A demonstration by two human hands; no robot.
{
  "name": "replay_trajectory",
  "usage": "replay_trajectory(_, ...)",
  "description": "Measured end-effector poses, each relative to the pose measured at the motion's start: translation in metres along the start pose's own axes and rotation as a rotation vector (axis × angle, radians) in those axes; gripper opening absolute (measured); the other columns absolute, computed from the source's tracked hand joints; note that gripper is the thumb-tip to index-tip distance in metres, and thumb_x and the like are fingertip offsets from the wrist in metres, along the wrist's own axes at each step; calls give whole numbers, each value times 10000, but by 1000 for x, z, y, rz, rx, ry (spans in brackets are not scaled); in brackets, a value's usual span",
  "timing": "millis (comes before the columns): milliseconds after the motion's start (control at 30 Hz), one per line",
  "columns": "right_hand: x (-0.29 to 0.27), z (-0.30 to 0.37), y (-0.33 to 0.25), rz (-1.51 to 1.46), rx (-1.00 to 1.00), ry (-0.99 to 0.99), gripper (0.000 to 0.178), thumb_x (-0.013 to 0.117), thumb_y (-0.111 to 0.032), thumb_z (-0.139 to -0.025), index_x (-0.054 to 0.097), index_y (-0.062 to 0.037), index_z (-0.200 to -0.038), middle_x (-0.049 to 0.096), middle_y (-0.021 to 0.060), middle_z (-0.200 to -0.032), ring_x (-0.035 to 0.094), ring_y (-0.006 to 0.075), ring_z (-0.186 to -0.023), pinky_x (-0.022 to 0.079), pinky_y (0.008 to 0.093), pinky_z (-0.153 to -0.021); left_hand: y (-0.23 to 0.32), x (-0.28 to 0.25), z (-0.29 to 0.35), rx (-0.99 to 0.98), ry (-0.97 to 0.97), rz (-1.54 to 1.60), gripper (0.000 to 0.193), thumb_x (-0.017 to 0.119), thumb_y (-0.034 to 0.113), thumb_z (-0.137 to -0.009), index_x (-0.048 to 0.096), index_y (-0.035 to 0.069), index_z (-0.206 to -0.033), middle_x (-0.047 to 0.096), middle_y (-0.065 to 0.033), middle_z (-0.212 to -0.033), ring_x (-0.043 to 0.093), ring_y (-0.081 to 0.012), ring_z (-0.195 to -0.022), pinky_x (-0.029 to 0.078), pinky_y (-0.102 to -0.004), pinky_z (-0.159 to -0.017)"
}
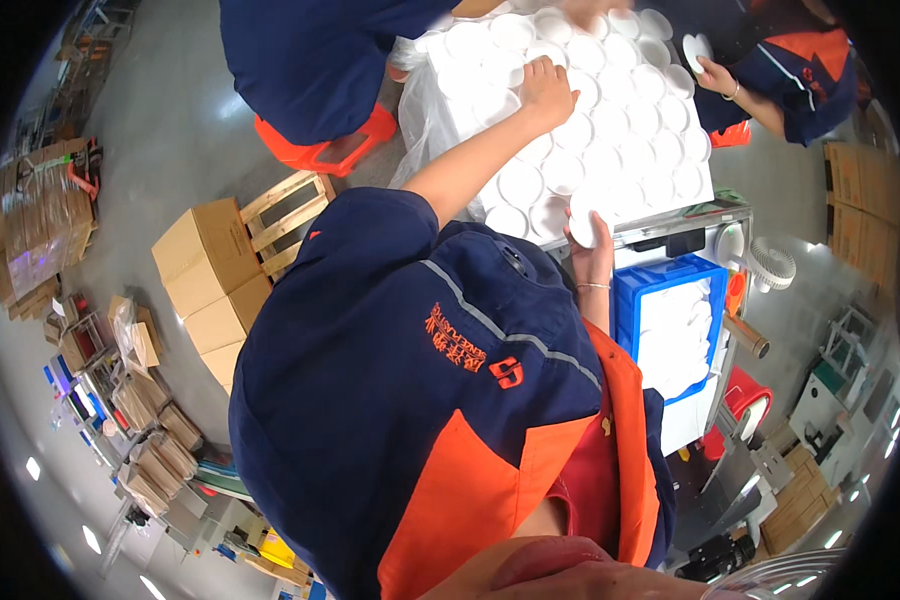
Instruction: Manually assembling or inspecting white circular plastic components at a factory table.
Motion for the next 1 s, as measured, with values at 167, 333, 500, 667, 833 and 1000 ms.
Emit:
replay_trajectory(167,0,3,-1,-10,-14,-14,353,560,-187,-892,510,23,-1172,608,129,-1097,624,281,-1006,533,333,-690,-9,-2,-22,-69,162,-56,521,479,459,-899,554,0,-1135,514,-255,-1128,456,-345,-1070,328,-434,-888)
replay_trajectory(333,-8,7,-1,-77,-70,0,375,544,-186,-899,491,46,-1189,612,152,-1090,644,280,-965,563,333,-655,-10,0,-23,-42,26,6,514,457,464,-910,557,25,-1157,506,-259,-1170,464,-342,-1088,316,-450,-923)
replay_trajectory(500,-13,12,1,-85,-61,-24,368,542,-189,-901,493,51,-1176,610,163,-1086,643,278,-963,560,329,-657,-22,5,-2,18,-154,121,516,469,445,-909,529,35,-1217,443,-275,-1283,410,-372,-1192,286,-491,-988)
replay_trajectory(667,-22,15,2,-88,-63,-32,362,535,-198,-905,499,57,-1160,611,169,-1076,641,268,-968,560,325,-660,-49,-30,64,-9,87,234,594,534,383,-882,410,38,-1349,288,-261,-1430,220,-401,-1349,161,-573,-1075)
replay_trajectory(833,-30,17,8,-88,-43,-40,349,533,-200,-905,508,49,-1149,613,153,-1065,637,266,-975,560,323,-665,-89,-34,102,-83,115,207,616,539,358,-882,368,26,-1372,305,-258,-1421,256,-397,-1333,181,-576,-1068)
replay_trajectory(1000,-26,20,13,-60,-23,-59,354,542,-199,-900,507,48,-1151,611,147,-1073,635,265,-980,560,320,-670,-94,-36,108,-24,138,246,616,550,336,-879,365,-4,-1357,335,-274,-1392,311,-400,-1295,224,-554,-1051)
Point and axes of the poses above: each hand's wrist, its own z-axis away from the middle knuckle, its own x-axis out of the palm, y = z × x, the point moved 8 cm from there along -z, towards the middle knuckle
